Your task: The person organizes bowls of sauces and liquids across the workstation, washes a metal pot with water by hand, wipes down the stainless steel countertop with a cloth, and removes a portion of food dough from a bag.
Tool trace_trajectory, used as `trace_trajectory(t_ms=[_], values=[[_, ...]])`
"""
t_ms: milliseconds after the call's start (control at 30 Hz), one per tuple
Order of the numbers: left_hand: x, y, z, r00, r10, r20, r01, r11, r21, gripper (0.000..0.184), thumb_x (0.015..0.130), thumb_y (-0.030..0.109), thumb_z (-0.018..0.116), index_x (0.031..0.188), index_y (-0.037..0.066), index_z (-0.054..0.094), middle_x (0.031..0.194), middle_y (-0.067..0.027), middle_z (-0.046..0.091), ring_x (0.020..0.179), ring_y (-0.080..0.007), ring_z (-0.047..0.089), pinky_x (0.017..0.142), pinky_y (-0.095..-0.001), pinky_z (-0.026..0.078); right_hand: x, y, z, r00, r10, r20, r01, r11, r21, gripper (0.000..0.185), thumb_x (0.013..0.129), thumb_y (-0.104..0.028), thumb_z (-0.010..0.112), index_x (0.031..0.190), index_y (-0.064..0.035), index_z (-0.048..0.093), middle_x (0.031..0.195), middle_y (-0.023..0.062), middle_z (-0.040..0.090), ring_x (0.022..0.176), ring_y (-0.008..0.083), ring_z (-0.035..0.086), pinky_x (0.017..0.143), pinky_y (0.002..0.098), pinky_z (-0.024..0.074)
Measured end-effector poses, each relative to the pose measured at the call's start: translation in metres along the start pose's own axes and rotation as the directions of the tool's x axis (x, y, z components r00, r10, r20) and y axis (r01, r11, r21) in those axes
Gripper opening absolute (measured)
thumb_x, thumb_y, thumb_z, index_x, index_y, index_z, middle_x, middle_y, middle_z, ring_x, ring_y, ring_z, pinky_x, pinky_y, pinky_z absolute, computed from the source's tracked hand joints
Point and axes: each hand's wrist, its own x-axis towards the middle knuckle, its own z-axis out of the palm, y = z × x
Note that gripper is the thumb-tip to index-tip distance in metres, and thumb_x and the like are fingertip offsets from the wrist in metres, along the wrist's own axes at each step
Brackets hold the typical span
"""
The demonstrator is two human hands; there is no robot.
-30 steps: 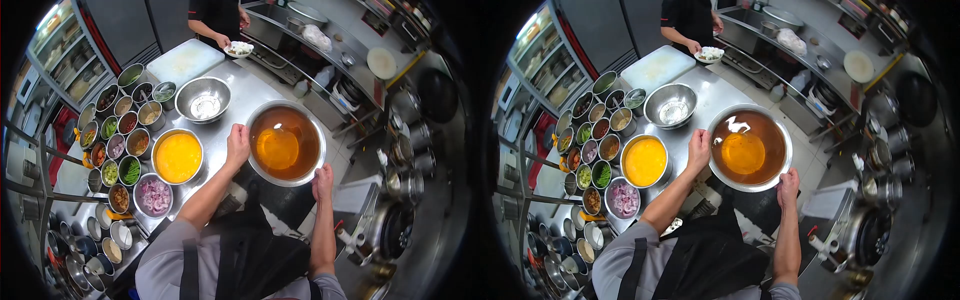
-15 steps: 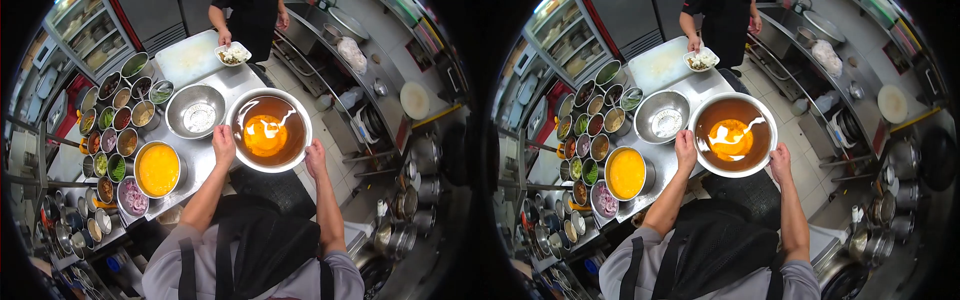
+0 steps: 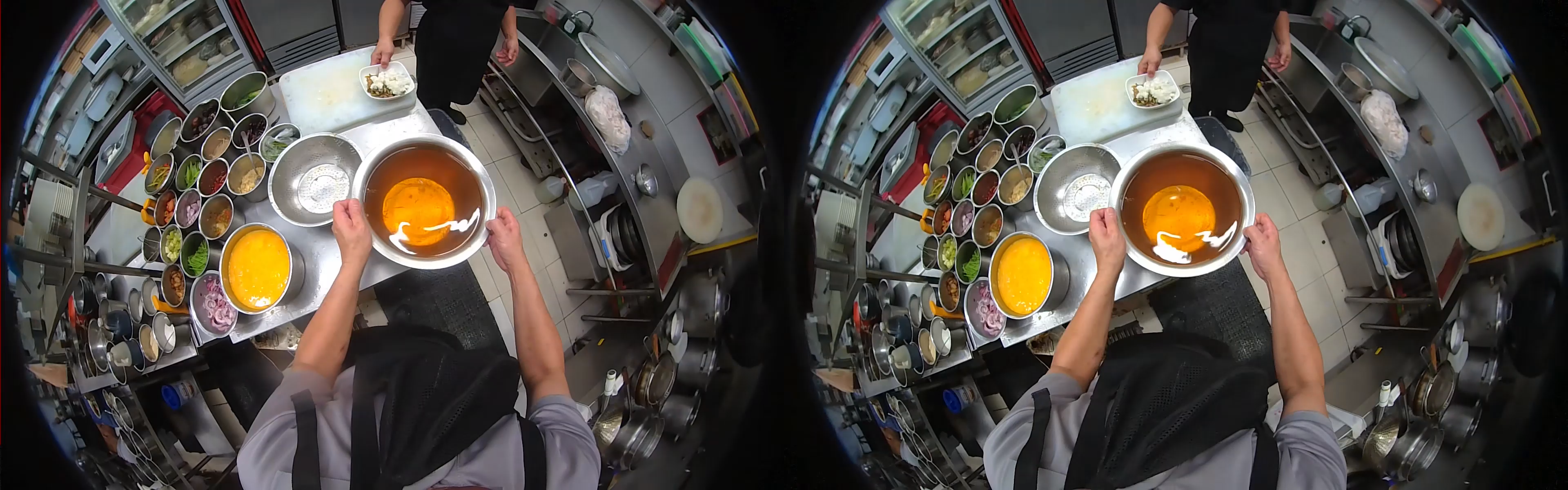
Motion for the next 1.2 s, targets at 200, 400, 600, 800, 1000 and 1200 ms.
trace_trajectory(t_ms=[200, 400, 600, 800, 1000, 1200], values=[[0.028, -0.015, -0.007, 0.999, 0.038, 0.016, -0.038, 0.999, 0.007, 0.030, 0.102, 0.026, 0.053, 0.097, -0.003, 0.057, 0.083, -0.0166, 0.063, 0.075, -0.0251, 0.058, 0.073, -0.0392, 0.048, 0.005, 0.002, 0.019, 1.000, 0.018, 0.020, -0.017, 1.000, -0.026, 0.012, 0.086, -0.003, 0.054, 0.098, -0.0037, 0.053, 0.078, 0.0038, 0.060, 0.058, 0.0120, 0.058, 0.049, 0.0258, 0.0486], [0.056, -0.022, -0.013, 0.997, 0.039, 0.064, -0.048, 0.990, 0.131, 0.033, 0.101, 0.028, 0.053, 0.097, -0.004, 0.059, 0.083, -0.0201, 0.064, 0.076, -0.0304, 0.060, 0.075, -0.0427, 0.048, 0.002, 0.006, 0.039, 0.998, 0.016, -0.052, -0.020, 0.997, -0.071, 0.016, 0.087, -0.005, 0.054, 0.102, 0.0004, 0.052, 0.081, 0.0067, 0.061, 0.060, 0.0143, 0.060, 0.050, 0.0278, 0.0514], [0.095, -0.074, -0.019, 0.951, 0.024, 0.309, -0.064, 0.991, 0.120, 0.051, 0.099, 0.047, 0.055, 0.104, -0.004, 0.059, 0.101, -0.0224, 0.062, 0.092, -0.0339, 0.058, 0.088, -0.0434, 0.046, -0.012, 0.015, 0.042, 0.986, 0.060, -0.157, -0.087, 0.981, -0.176, 0.023, 0.094, -0.018, 0.059, 0.112, -0.0035, 0.058, 0.080, 0.0043, 0.061, 0.062, 0.0124, 0.059, 0.052, 0.0291, 0.0517], [0.041, 0.012, -0.075, 0.869, 0.339, 0.361, -0.441, 0.860, 0.256, 0.068, 0.093, 0.039, 0.069, 0.132, -0.011, 0.044, 0.114, -0.0263, 0.054, 0.098, -0.0374, 0.057, 0.090, -0.0444, 0.048, -0.182, 0.049, 0.042, 0.832, -0.250, -0.494, 0.123, 0.953, -0.276, 0.022, 0.098, -0.024, 0.053, 0.102, -0.0030, 0.058, 0.077, 0.0071, 0.065, 0.061, 0.0151, 0.065, 0.052, 0.0321, 0.0533], [-0.002, 0.053, -0.099, 0.728, 0.576, 0.372, -0.612, 0.790, -0.027, 0.059, 0.093, 0.038, 0.069, 0.123, -0.009, 0.052, 0.106, -0.0197, 0.057, 0.094, -0.0296, 0.059, 0.086, -0.0407, 0.050, -0.379, 0.119, 0.032, 0.507, -0.113, -0.854, 0.004, 0.992, -0.129, 0.023, 0.092, -0.016, 0.061, 0.110, -0.0009, 0.061, 0.081, 0.0096, 0.069, 0.065, 0.0157, 0.067, 0.056, 0.0303, 0.0547], [-0.073, 0.087, -0.085, 0.463, 0.734, 0.497, -0.672, 0.656, -0.345, 0.041, 0.097, 0.030, 0.066, 0.118, -0.004, 0.059, 0.108, -0.0175, 0.061, 0.094, -0.0278, 0.060, 0.086, -0.0384, 0.049, -0.556, 0.164, 0.043, 0.106, -0.087, -0.991, 0.113, 0.991, -0.075, 0.021, 0.095, -0.019, 0.062, 0.109, -0.0030, 0.061, 0.088, 0.0070, 0.066, 0.066, 0.0133, 0.066, 0.053, 0.0281, 0.0534]])
